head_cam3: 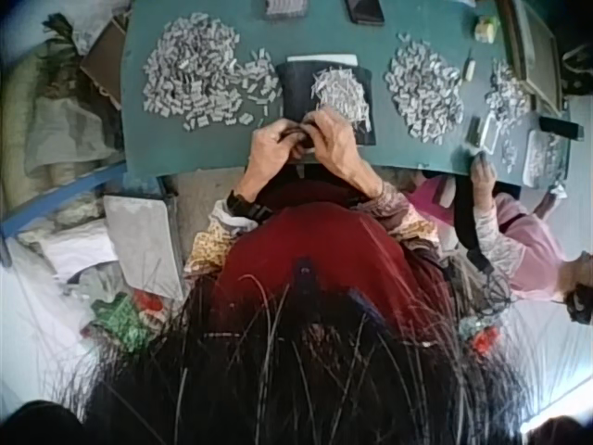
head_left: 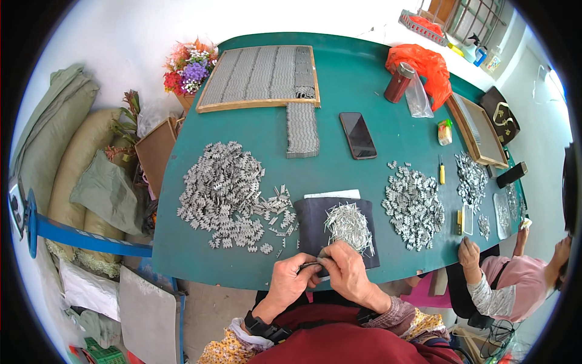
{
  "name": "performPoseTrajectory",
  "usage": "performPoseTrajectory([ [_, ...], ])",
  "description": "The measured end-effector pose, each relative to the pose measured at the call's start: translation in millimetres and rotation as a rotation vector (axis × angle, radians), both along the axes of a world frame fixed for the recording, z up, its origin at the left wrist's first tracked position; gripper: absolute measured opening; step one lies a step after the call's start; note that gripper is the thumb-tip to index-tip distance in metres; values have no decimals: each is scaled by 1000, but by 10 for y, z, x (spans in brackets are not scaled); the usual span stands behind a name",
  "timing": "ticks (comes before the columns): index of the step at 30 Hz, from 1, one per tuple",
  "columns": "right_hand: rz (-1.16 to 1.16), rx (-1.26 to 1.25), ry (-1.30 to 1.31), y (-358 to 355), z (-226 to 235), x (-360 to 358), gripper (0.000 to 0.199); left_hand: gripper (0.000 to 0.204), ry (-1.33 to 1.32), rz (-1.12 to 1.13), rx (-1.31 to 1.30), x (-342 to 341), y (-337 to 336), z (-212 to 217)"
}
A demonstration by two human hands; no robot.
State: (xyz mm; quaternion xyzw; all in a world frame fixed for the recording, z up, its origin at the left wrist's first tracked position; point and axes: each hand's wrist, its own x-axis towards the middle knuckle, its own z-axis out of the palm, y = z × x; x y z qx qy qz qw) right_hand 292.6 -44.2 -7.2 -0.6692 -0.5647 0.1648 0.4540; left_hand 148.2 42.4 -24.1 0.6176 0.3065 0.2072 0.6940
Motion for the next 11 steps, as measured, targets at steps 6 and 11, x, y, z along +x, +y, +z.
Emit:
performPoseTrajectory([
  [6,100,97,-455,-170,6,-9,31,6,80,-53,-187,-28,-10,16],
  [11,179,56,-448,-321,-85,-11,50,8,83,-79,-218,-33,8,5],
])
